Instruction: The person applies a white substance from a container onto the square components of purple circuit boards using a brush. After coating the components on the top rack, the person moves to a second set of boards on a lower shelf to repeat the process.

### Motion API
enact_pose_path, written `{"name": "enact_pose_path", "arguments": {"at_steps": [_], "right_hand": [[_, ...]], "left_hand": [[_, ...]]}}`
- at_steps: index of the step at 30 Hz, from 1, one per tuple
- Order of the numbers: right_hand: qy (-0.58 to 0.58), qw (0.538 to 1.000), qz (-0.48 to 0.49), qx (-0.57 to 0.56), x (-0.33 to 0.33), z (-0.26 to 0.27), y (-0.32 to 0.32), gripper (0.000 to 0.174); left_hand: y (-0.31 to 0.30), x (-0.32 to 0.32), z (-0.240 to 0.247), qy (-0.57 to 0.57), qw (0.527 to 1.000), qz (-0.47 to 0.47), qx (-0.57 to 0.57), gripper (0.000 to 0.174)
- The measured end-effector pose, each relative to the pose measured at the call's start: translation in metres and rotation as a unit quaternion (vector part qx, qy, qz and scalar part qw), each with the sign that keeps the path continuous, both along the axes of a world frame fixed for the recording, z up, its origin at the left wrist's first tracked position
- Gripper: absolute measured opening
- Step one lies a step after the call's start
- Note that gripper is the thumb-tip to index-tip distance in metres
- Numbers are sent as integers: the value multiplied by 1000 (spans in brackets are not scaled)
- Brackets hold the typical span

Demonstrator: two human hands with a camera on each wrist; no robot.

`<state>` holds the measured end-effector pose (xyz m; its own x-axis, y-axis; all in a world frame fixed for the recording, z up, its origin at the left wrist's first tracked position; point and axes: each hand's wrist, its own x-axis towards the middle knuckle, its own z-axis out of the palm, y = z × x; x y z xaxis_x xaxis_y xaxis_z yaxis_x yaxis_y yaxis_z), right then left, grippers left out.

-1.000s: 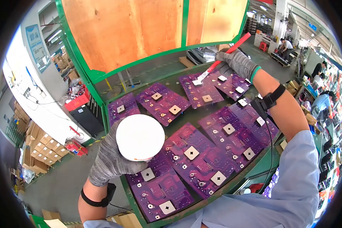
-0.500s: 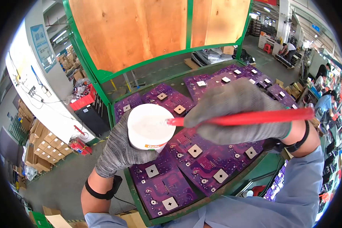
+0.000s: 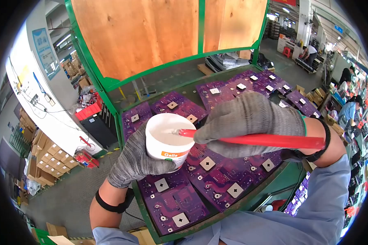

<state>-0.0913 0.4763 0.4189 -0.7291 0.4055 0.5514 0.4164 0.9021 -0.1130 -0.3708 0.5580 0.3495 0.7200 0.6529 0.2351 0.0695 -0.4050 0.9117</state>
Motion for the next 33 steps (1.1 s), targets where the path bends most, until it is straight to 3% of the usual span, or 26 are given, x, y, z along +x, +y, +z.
{"name": "enact_pose_path", "arguments": {"at_steps": [3,6,8,11,12,13,14,16,20,25,33], "right_hand": [[23,998,-5,54,0,-9,8,30],[-40,995,-61,66,-2,2,-1,28],[1,989,-66,131,0,7,-4,25],[-43,965,-126,225,21,17,-10,17],[71,985,-134,84,27,20,-7,11],[146,948,-237,-153,31,30,-17,12],[162,941,-246,-168,50,22,-2,16],[238,841,-392,-287,68,22,7,25],[302,811,-356,-352,120,-5,45,33],[277,770,-412,-401,121,-16,53,33],[306,795,-378,-363,132,-13,61,25]], "left_hand": [[1,4,-3,10,999,-13,-40,98],[6,0,-6,8,999,-20,-44,95],[3,-3,-1,18,999,-15,-38,93],[3,-8,-1,25,999,2,-32,91],[4,-11,-5,16,999,10,-36,92],[5,-15,-10,7,999,20,-41,92],[7,-20,-14,5,999,17,-42,92],[11,-26,-22,1,998,16,-66,93],[7,-28,-24,7,997,27,-78,93],[6,-30,-30,-2,997,33,-75,96],[2,-28,-22,4,995,47,-85,95]]}}
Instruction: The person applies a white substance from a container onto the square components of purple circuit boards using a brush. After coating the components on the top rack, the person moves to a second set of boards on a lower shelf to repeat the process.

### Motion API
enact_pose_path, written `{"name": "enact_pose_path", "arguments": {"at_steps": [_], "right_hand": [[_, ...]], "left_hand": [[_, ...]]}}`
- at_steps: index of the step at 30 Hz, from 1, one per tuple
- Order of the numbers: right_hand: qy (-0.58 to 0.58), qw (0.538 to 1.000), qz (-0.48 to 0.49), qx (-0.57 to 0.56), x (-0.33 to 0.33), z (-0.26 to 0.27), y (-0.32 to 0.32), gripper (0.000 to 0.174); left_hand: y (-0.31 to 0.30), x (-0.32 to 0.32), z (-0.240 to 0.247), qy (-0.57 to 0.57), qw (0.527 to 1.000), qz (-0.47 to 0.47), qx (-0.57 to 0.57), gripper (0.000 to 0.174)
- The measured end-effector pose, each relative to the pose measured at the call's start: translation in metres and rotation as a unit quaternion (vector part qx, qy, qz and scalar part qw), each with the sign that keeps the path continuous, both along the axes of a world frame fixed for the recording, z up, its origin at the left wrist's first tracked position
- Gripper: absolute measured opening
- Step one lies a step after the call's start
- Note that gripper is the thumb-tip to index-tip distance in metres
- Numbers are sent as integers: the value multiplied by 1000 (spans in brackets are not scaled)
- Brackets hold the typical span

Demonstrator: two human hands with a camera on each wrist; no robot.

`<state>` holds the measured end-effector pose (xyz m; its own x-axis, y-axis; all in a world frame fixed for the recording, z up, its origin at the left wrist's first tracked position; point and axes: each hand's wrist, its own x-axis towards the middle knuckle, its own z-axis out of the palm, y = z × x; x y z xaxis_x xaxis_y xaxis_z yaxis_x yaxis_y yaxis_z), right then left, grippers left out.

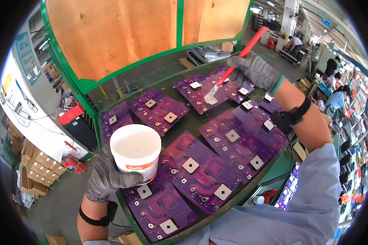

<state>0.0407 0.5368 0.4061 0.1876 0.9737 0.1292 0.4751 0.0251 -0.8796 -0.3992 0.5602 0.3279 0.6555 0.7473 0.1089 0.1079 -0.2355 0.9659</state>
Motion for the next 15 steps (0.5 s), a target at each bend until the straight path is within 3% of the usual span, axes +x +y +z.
{"name": "enact_pose_path", "arguments": {"at_steps": [6,9,15], "right_hand": [[-9,999,-35,-36,26,-9,0,26],[-26,998,-55,-16,38,-6,-2,30],[-33,998,-51,3,17,0,-10,31]], "left_hand": [[2,2,-1,1,1000,2,26,93],[3,-2,-4,10,999,20,42,104],[8,-1,-2,13,999,-3,42,104]]}}
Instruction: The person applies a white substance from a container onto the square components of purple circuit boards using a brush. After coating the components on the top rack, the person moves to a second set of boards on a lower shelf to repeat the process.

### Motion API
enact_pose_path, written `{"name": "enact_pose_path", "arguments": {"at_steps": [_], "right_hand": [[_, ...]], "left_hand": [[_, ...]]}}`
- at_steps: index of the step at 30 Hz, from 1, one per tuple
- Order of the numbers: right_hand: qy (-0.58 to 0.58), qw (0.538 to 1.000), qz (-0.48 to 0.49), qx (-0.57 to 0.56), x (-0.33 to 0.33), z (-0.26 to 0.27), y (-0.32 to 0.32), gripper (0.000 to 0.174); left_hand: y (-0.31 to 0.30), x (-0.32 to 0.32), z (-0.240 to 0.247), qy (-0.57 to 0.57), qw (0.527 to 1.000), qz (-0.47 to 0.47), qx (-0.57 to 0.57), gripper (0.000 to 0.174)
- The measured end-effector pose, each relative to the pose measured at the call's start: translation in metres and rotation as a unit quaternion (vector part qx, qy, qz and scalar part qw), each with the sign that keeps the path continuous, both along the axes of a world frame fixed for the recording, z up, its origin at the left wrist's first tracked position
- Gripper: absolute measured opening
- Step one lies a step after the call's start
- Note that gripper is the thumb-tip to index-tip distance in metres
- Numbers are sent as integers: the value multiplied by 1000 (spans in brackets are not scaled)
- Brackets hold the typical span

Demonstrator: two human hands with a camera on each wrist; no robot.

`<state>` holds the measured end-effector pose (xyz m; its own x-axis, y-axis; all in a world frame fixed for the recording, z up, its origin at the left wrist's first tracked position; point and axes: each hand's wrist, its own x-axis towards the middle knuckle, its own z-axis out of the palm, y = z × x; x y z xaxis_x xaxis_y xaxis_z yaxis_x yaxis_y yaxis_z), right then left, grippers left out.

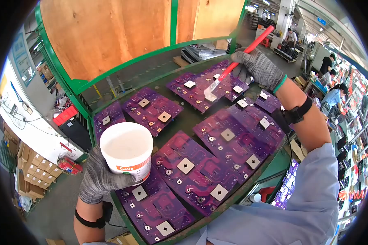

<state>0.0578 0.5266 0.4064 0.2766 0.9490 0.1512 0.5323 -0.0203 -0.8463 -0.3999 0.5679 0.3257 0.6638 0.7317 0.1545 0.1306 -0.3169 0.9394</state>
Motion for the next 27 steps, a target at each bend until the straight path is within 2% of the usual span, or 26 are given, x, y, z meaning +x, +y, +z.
{"name": "enact_pose_path", "arguments": {"at_steps": [2,5,6,8,12,13,14,17,19,21,22,25,27], "right_hand": [[-28,999,18,-21,4,-7,1,30],[-40,998,-34,-29,13,1,0,28],[-25,999,-13,-23,14,2,1,28],[-6,1000,-7,-6,8,0,-2,28],[-20,999,-33,-22,0,1,-8,29],[-41,997,-46,-35,2,4,-9,31],[-21,999,-27,-14,14,0,-6,31],[32,998,-25,38,0,-2,-3,28],[13,999,-11,28,0,-3,-3,27],[-64,995,-51,-54,-3,6,-7,29],[-65,995,-50,-55,-4,6,-7,29],[7,1000,-10,20,-4,2,-12,30],[8,1000,-8,4,-7,-1,-15,30]], "left_hand": [[-1,2,1,-6,1000,10,21,93],[-4,2,1,-37,999,7,-11,93],[-4,0,1,-37,999,9,-11,93],[-3,-1,1,-7,1000,3,2,105],[-7,5,11,-6,1000,1,-15,105],[-5,3,9,-22,1000,6,-10,100],[-5,2,7,-37,999,11,-5,94],[-7,4,8,-34,999,7,-9,96],[-7,8,9,-36,999,6,-6,97],[-7,8,9,-38,999,8,-4,98],[-6,7,8,-35,999,4,-4,98],[-7,13,9,-23,1000,-9,5,97],[-10,19,13,-17,1000,-13,17,96]]}}
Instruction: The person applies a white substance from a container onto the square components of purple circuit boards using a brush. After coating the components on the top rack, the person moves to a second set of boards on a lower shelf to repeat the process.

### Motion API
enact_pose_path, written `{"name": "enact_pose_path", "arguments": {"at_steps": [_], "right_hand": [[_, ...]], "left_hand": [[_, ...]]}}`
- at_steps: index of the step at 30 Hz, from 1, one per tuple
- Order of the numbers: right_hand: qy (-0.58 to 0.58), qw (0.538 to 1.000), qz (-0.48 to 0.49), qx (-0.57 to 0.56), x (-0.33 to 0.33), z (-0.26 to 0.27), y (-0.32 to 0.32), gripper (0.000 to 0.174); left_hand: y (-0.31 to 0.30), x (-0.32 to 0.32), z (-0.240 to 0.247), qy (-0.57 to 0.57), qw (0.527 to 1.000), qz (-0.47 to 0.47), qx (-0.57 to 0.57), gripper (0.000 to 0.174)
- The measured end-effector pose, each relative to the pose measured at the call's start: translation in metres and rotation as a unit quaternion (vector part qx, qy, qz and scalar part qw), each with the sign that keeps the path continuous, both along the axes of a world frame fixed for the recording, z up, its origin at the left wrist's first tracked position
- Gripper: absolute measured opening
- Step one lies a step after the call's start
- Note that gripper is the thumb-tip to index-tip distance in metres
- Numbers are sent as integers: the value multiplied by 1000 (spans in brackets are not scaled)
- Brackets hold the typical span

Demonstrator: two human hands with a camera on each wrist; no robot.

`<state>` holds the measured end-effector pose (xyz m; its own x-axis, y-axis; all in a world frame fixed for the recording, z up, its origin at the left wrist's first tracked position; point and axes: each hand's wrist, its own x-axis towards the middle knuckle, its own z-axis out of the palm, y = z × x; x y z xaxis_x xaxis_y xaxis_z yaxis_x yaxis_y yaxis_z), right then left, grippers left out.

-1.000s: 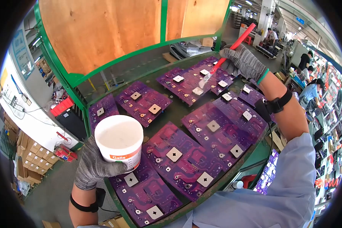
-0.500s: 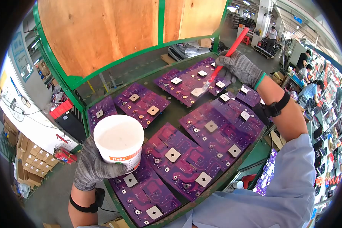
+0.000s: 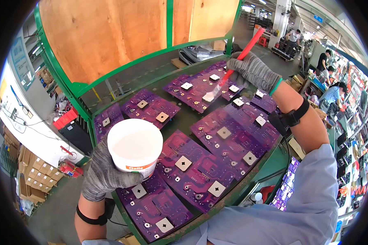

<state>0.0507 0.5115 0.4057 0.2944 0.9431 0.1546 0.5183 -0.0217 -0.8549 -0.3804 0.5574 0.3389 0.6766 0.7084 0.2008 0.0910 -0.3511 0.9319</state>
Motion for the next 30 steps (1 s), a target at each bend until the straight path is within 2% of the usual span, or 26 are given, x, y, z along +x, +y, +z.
{"name": "enact_pose_path", "arguments": {"at_steps": [2,4,6,7,8,10,12,14,15,16,17,19,21,22,24,25,30], "right_hand": [[-62,996,-34,-50,-2,4,-4,29],[-58,997,-36,-38,-3,10,-13,29],[-18,998,4,58,-11,21,-26,30],[-10,993,54,106,-25,31,-35,30],[0,983,103,154,-41,41,-48,30],[-8,975,145,168,-88,57,-78,27],[-11,965,226,133,-119,58,-92,23],[-122,920,326,180,-140,45,-87,20],[-124,919,326,182,-145,37,-83,20],[-253,866,330,278,-148,29,-77,21],[-374,787,325,367,-151,25,-74,22],[-393,785,299,373,-158,24,-78,22],[-445,770,262,376,-160,31,-81,22],[-443,770,264,376,-160,32,-82,22],[-442,741,232,449,-163,37,-84,20],[-419,760,268,418,-166,38,-87,18],[-409,768,328,367,-168,14,-68,20]], "left_hand": [[-5,3,5,3,1000,-2,4,103],[-2,-4,-1,15,999,1,52,101],[-5,-4,-2,35,994,-8,103,101],[-2,-3,-6,57,977,-11,207,101],[-2,-3,-5,57,976,-6,210,101],[-4,2,0,76,973,-7,216,99],[-6,8,-1,63,970,-7,235,97],[-6,12,-2,32,976,-34,213,95],[-11,14,3,16,979,-46,197,93],[-12,13,6,15,979,-45,199,93],[-12,12,8,23,986,-41,159,92],[-15,5,14,32,992,-33,117,92],[-19,-1,21,-29,998,-49,-1,92],[-20,-2,20,-29,999,-46,-3,92],[-20,-4,20,-1,999,-34,34,93],[-19,-5,21,0,999,-32,34,93],[-18,2,21,27,998,-49,35,92]]}}
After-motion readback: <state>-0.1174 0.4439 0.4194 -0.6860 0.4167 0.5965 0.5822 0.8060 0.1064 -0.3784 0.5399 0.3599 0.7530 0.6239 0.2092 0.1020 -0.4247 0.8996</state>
